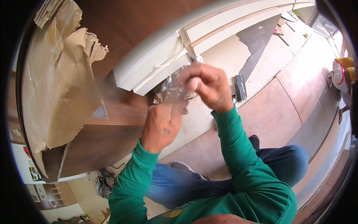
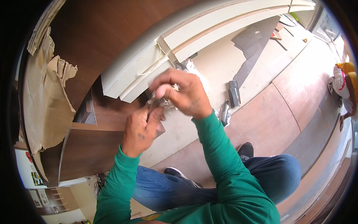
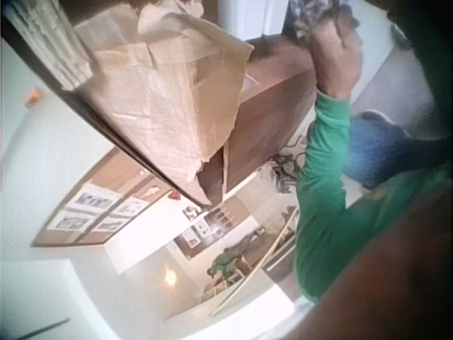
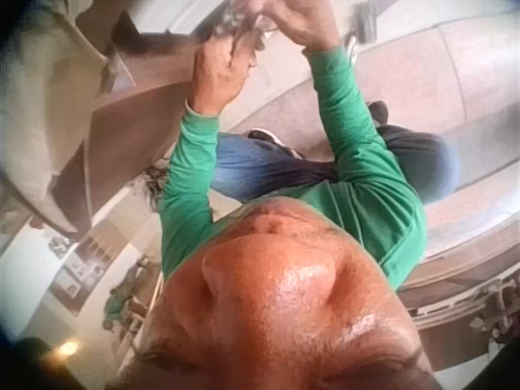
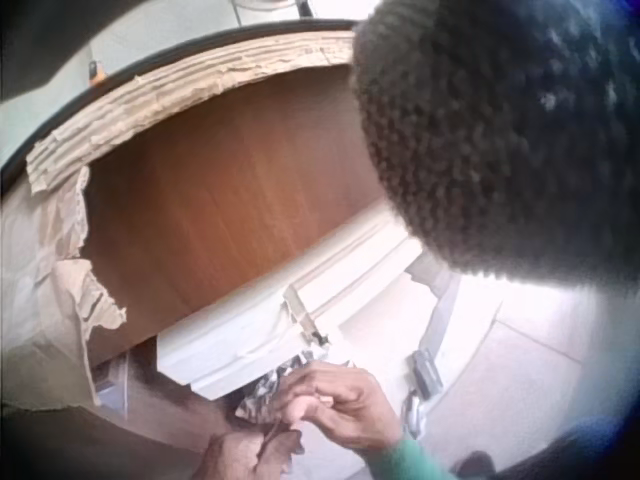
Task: The person is installing a white stair nosing on a wooden staircase. They use a utility knife to trim the nosing and a metal ruler to measure and align it against the stair edge.
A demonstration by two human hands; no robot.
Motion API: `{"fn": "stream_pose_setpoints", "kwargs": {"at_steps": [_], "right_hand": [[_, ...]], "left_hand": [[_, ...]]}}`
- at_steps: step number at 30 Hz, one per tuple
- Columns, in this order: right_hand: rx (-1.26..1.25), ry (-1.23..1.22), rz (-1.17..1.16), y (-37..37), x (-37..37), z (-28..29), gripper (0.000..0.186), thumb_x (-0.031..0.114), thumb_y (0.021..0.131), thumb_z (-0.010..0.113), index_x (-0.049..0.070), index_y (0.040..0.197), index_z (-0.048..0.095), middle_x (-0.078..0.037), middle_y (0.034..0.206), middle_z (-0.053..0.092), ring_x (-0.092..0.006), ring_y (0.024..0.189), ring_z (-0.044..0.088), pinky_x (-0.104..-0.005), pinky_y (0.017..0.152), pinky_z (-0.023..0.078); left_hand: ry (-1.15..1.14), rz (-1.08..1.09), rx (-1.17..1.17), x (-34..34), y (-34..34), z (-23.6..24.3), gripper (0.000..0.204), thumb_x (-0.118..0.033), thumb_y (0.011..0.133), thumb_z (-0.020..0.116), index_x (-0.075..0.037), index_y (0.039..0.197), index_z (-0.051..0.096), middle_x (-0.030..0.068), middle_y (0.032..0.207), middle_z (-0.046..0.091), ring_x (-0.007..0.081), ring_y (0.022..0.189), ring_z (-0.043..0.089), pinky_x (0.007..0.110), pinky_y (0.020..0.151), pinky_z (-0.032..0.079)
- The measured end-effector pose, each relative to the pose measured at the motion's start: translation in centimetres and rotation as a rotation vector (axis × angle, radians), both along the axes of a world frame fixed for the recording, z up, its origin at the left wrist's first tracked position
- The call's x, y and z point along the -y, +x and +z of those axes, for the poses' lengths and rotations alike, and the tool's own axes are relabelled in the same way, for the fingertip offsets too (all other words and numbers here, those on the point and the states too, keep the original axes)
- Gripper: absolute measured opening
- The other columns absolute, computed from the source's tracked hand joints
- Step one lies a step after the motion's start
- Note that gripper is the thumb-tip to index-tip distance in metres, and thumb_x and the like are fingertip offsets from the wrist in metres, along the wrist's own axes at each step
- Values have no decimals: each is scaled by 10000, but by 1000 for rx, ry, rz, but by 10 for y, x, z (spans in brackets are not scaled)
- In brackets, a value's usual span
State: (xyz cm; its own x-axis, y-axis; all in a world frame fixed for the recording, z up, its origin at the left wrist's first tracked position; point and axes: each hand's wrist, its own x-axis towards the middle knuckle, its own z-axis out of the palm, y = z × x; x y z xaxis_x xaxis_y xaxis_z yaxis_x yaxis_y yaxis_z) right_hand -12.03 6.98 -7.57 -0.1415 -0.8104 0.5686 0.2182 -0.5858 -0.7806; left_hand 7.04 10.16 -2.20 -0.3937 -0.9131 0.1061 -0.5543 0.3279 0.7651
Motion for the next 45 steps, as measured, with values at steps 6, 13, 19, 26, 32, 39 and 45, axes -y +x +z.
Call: {"fn": "stream_pose_setpoints", "kwargs": {"at_steps": [6, 13, 19, 26, 32, 39, 45], "right_hand": [[-5, 192, -599, 19, 45, -5, 271, 275, 990, 846, 12, 1028, 794, -105, 831, 791, -122, 689, 717, -293, 646, 573], [28, 216, -717, 46, 60, 7, 242, 218, 961, 843, -9, 965, 760, -108, 840, 787, -163, 704, 743, -316, 672, 605], [129, 222, -646, 59, 60, -1, 155, 154, 962, 783, 2, 961, 749, -123, 782, 771, -190, 691, 750, -342, 682, 613], [-163, 95, -481, 95, 34, -24, 168, 192, 1007, 771, 24, 999, 763, -93, 859, 788, -163, 736, 756, -316, 697, 598], [61, 188, -787, 16, 47, -62, 170, 170, 1053, 741, 42, 1105, 838, -54, 817, 792, -106, 707, 728, -264, 667, 579], [-184, 121, -947, 15, 24, -32, 321, 227, 923, 837, 76, 1204, 804, -135, 1051, 746, -292, 1047, 694, -398, 871, 586], [-146, -43, -785, 102, 44, -6, 502, 111, 939, 817, -2, 1404, 665, -173, 1108, 695, -293, 1008, 691, -402, 875, 599]], "left_hand": [[-63, 239, -2, -2, 34, -17, 429, -351, 1136, 640, 17, 940, 741, 130, 666, 651, 219, 580, 628, 391, 595, 498], [-14, 319, -175, -29, 58, -10, 418, -392, 1110, 702, -17, 928, 718, -23, 656, 552, 46, 559, 493, 243, 502, 357], [-24, 335, -186, -44, 67, -5, 357, -352, 1109, 713, -27, 961, 719, -49, 623, 519, 32, 514, 437, 239, 480, 316], [-58, 332, -241, -51, 69, -2, 335, -322, 1100, 729, -17, 960, 732, -36, 657, 552, 41, 556, 467, 250, 516, 338], [-62, 319, -253, -58, 80, 4, 293, -270, 1068, 780, 8, 981, 749, -21, 721, 605, 48, 632, 497, 253, 581, 366], [-100, 331, -307, -55, 77, 1, 202, -185, 1069, 759, 14, 1047, 728, -46, 739, 591, 27, 623, 449, 245, 564, 322], [-58, 316, -345, -58, 73, 16, 159, -121, 1064, 745, 32, 1086, 706, -37, 773, 617, 29, 675, 471, 237, 609, 350]]}}
